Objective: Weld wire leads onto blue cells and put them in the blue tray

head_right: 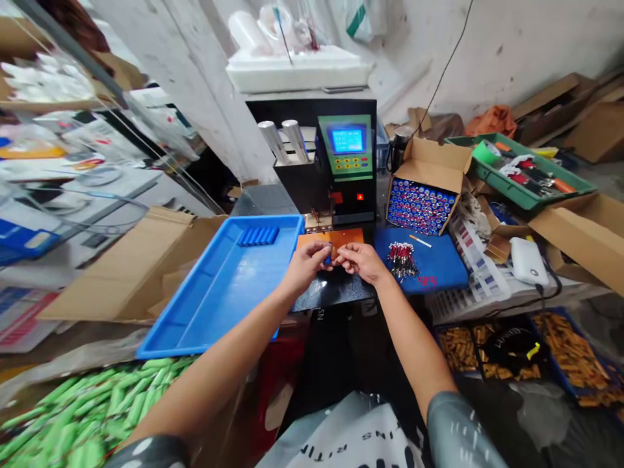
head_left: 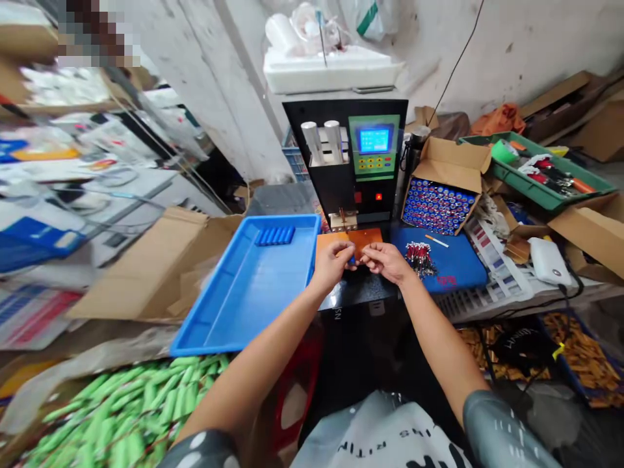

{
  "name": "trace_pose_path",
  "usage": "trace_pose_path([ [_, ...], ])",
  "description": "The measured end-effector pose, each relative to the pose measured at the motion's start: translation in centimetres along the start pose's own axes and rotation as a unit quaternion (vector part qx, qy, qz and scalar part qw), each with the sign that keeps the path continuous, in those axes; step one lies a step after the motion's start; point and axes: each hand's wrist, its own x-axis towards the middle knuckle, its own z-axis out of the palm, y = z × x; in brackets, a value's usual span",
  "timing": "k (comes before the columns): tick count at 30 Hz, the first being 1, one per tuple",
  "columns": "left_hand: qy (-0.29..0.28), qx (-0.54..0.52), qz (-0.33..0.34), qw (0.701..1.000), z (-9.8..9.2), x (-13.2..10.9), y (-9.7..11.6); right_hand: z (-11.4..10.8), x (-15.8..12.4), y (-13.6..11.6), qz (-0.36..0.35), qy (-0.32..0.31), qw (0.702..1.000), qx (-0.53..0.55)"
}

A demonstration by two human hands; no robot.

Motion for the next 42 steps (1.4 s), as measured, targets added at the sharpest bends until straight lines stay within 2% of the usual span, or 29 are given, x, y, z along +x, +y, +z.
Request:
trace_pose_path([
  [5,-0.006,-0.075,-0.062,0.995,-0.8,0.8,0.0,0.0,1.5,0.3,-0.011,0.015,0.999,0.040],
  [8,-0.026,-0.060,-0.079,0.995,-1.5,1.0,0.1,0.1,2.3,0.4,-0.022,0.028,0.998,0.056],
  [14,-0.029,0.065,0.008,0.997,-2.1,2.0,0.2,0.5,3.6,0.2,-0.026,0.085,0.994,0.065],
  [18,-0.042,0.150,0.053,0.986,-2.4,3.1,-0.1,0.7,4.3,0.0,-0.015,0.127,0.990,0.053],
  [23,-0.051,0.208,0.118,0.970,-2.7,4.3,-0.8,0.8,5.0,0.3,-0.014,0.148,0.988,0.030],
  [29,-0.056,0.234,0.126,0.962,-2.9,4.3,-1.3,1.1,5.0,0.2,-0.007,0.165,0.986,0.022],
  [35,-0.033,0.263,0.145,0.953,-2.8,3.9,-0.8,1.0,5.0,0.3,-0.015,0.162,0.987,0.016],
  [42,-0.052,0.200,0.134,0.969,-2.4,3.7,-0.7,0.6,5.4,1.2,-0.032,0.153,0.987,0.022],
])
